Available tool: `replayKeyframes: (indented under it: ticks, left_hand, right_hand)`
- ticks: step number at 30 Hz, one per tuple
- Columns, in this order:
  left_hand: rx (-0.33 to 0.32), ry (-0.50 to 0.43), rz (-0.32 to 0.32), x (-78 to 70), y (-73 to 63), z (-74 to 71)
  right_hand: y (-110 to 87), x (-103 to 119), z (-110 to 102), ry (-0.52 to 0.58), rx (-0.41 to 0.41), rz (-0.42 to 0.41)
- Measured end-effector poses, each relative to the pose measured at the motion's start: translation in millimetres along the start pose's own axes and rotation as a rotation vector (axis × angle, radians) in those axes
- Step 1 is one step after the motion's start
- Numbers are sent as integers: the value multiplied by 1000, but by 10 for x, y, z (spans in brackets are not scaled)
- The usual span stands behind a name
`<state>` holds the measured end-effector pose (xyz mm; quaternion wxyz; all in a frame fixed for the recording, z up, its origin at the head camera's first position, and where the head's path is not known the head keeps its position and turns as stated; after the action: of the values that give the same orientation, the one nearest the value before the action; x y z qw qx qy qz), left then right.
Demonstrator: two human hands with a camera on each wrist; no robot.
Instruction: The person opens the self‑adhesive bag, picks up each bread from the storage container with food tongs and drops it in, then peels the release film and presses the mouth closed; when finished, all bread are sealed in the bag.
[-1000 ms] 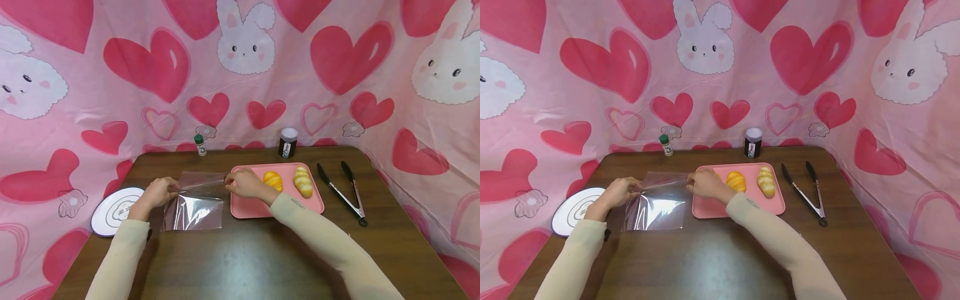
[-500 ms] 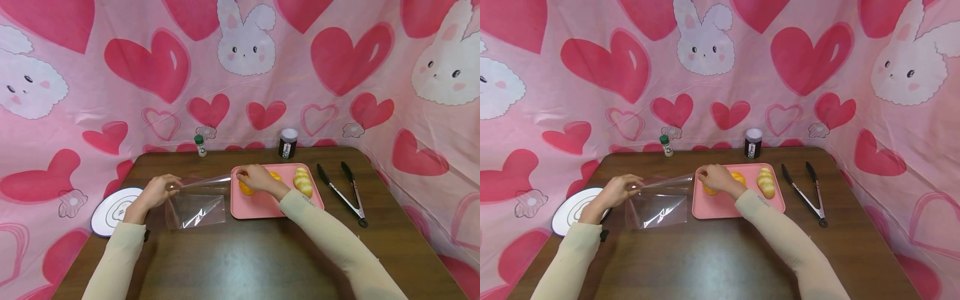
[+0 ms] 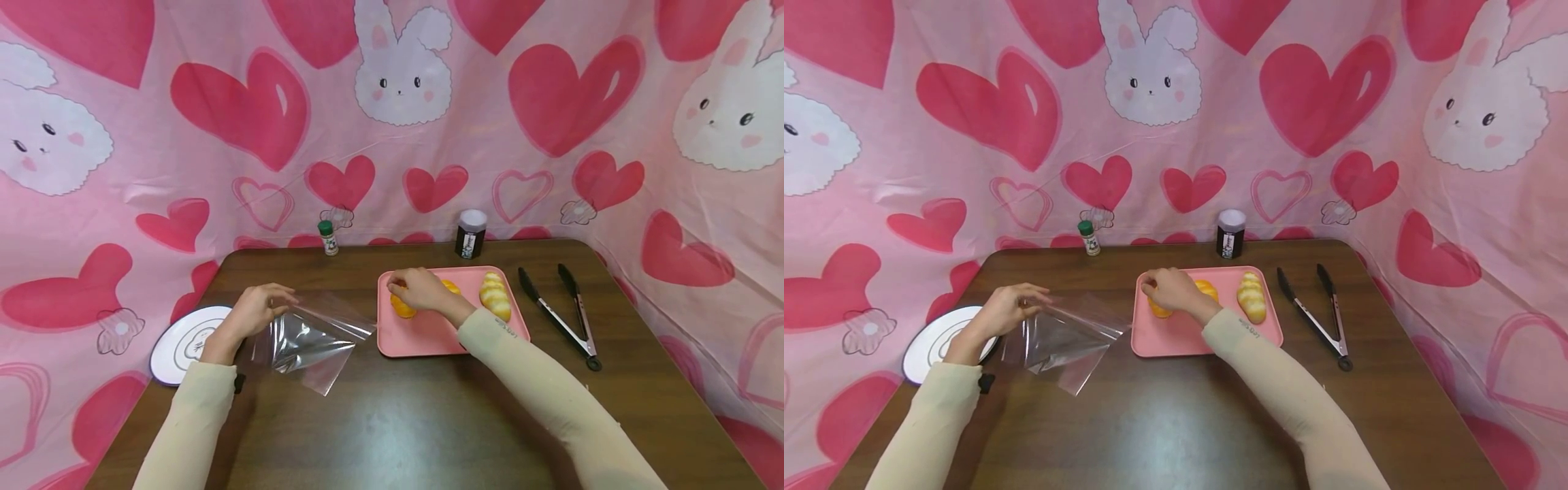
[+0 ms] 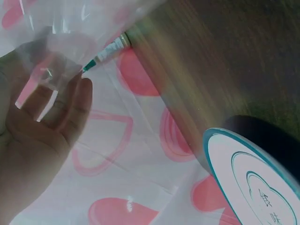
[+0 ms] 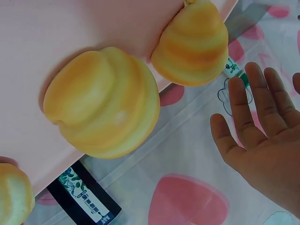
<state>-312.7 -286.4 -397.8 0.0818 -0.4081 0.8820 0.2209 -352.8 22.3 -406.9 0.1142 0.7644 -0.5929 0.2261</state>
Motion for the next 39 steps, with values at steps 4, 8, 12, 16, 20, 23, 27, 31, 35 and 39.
replayKeyframes:
  ticks: [4,8,12,16,20,23,27,31,35,39]
  left_hand:
    - [-23,-32,0,-18,21,-29]
    - [-51,-56,7,-58,44,-67]
    - [-87,-53,36,-128,74,-115]
    - [-118,-49,60,-205,101,-160]
    - [-123,-82,43,-263,121,-184]
    - [-131,-110,31,-303,131,-195]
    - [-158,-105,64,-356,144,-201]
    - [-183,-95,97,-392,159,-206]
    - [-194,-104,94,-405,167,-208]
    - [-186,-115,77,-385,170,-190]
  right_hand:
    - [-5,-9,-1,13,12,-6]
    - [-15,6,8,42,52,-27]
    - [-11,18,46,96,117,-38]
    - [-7,42,103,133,186,-78]
    - [-14,73,157,168,237,-92]
    - [-29,91,208,217,284,-62]
    - [-64,139,278,246,337,-60]
    - [-83,170,345,252,379,-53]
    - [-72,167,428,285,430,-9]
    - [-69,183,489,348,488,22]
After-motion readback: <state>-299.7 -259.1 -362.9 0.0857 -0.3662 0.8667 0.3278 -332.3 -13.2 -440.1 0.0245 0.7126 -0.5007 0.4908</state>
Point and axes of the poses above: each hand's wrist, its own y-axis towards the middle knuckle, its own z-axis out of the palm, x = y × z, the point moved 6 cm from there along y, towards the middle knuckle, and after that the axes turned 15 degrees about z, right-handed, at the moved point
